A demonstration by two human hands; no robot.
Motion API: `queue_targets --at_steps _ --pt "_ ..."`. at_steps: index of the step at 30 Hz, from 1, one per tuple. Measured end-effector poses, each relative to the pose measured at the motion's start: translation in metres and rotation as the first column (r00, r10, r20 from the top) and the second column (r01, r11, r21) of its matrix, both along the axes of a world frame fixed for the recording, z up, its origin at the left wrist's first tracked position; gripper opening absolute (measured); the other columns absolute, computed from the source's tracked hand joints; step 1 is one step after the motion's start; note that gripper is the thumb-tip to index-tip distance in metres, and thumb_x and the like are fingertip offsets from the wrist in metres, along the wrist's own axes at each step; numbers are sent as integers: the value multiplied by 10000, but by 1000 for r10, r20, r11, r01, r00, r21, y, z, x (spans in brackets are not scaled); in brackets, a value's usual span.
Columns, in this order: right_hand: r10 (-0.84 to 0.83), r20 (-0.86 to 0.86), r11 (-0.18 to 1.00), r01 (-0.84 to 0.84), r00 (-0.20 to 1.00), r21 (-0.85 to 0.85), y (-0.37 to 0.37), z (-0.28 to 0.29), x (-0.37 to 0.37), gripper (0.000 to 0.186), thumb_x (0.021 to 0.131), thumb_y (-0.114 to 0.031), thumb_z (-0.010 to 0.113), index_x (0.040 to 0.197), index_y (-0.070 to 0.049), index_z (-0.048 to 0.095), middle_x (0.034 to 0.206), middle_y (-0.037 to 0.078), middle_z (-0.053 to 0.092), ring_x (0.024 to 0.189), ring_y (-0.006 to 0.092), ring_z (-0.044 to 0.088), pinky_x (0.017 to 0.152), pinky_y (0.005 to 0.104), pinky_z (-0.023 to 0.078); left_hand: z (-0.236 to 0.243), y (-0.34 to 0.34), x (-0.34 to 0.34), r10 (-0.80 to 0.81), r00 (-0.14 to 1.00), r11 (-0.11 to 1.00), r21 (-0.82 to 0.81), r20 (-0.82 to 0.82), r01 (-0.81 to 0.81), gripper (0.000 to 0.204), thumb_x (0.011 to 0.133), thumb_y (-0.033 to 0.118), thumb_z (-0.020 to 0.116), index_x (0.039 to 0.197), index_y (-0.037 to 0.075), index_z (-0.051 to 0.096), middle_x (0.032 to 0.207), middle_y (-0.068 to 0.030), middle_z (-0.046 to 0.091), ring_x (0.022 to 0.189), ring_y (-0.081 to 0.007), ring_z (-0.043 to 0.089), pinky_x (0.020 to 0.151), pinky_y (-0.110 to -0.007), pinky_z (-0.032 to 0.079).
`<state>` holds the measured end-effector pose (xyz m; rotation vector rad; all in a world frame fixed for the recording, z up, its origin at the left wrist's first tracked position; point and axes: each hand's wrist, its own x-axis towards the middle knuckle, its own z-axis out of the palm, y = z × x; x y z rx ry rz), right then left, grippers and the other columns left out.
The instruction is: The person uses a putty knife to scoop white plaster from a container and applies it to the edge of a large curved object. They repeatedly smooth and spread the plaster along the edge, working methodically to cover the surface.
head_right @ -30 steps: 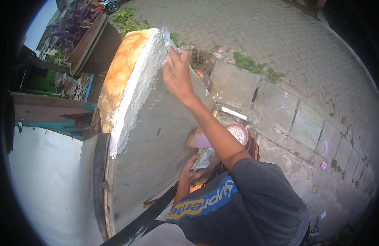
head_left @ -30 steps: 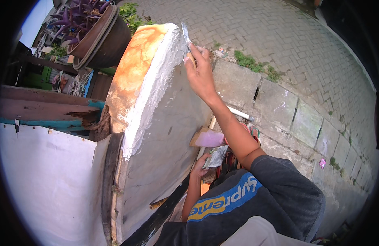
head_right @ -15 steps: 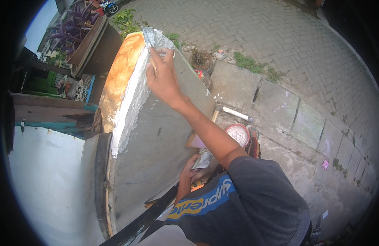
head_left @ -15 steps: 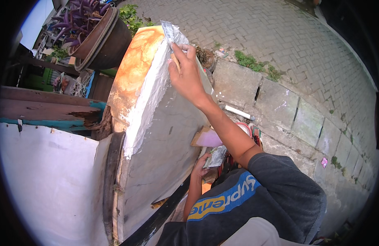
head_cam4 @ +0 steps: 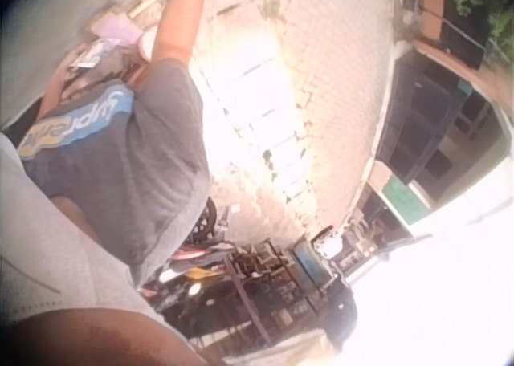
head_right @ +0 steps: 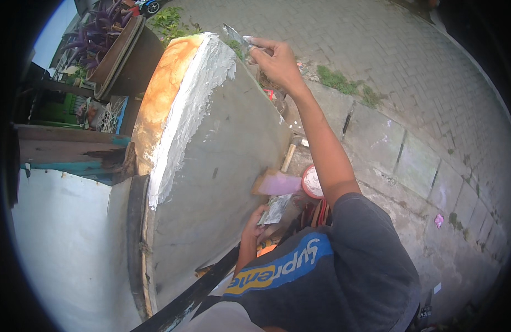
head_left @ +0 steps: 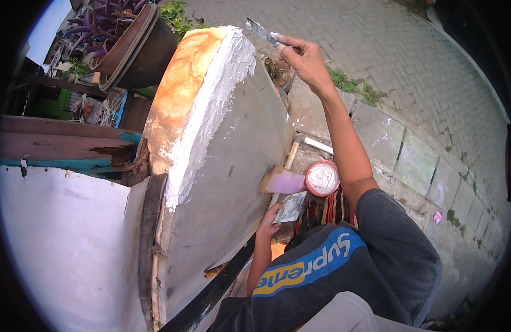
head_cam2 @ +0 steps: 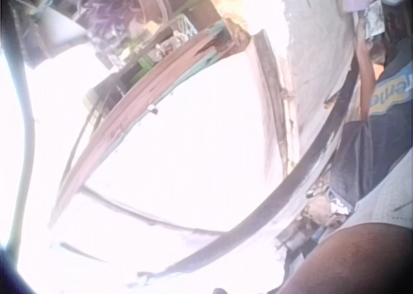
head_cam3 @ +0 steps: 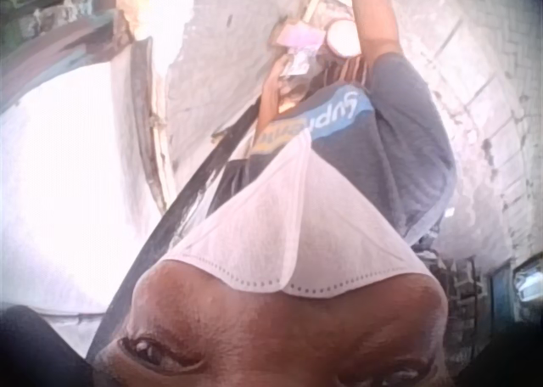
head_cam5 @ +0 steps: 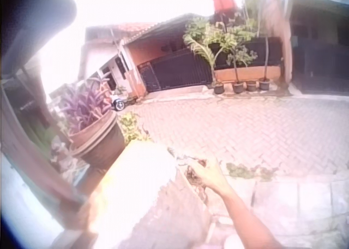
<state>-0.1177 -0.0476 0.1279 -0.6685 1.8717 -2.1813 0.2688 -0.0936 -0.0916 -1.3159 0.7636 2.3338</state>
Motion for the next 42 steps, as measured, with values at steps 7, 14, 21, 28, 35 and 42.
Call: queue_targets --at_steps 7,14,21,28,35,42 --pt "116 23 991 -114 993 -75 39 0 -41 397 837 -160 566 1192 14 594 788 59 642 616 70 519 564 226 429 1 2 -13 92 991 994 62 -94 -87 233 885 239 512 931 19 572 635 -36 612 340 -91 485 265 -186 353" --pt "272 -160 959 -280 949 -29 96 -21 42 363 870 -91 575 1222 -2 565 1002 80 600 694 127 564 605 248 454 106 -10 -110 571 702 817 377 -426 -436 209 919 155 444 949 -33 530 617 -61 538 317 -84 363 274 -191 296" --pt "289 -547 957 -237 785 166 128 -56 62 456 733 19 640 1181 -52 598 1063 132 562 733 234 612 587 289 492 166 27 -199 683 516 728 540 -517 -423 220 937 150 427 919 -50 519 560 -42 443 301 -78 323 264 -195 275" --pt "376 -600 926 -301 706 226 154 -75 32 462 696 15 656 1147 -80 618 1069 120 574 818 261 628 615 331 517 166 76 -226 858 302 513 722 -415 -465 217 947 126 402 868 -57 488 497 -53 411 284 -90 323 248 -195 283" --pt "383 -324 923 -370 865 104 164 -104 -13 337 796 -13 581 1131 5 596 1006 131 575 815 230 611 628 294 501 176 67 -200 833 99 489 641 -544 -591 312 950 124 373 1188 -78 379 509 -73 421 322 -112 371 282 -209 304" --pt "517 80 855 -510 852 -90 53 -50 -70 348 948 -112 438 1251 47 507 962 49 455 709 92 509 558 241 421 165 92 -168 837 234 467 426 -494 -775 294 930 103 399 1161 -79 407 508 -40 384 305 -100 332 272 -209 304"
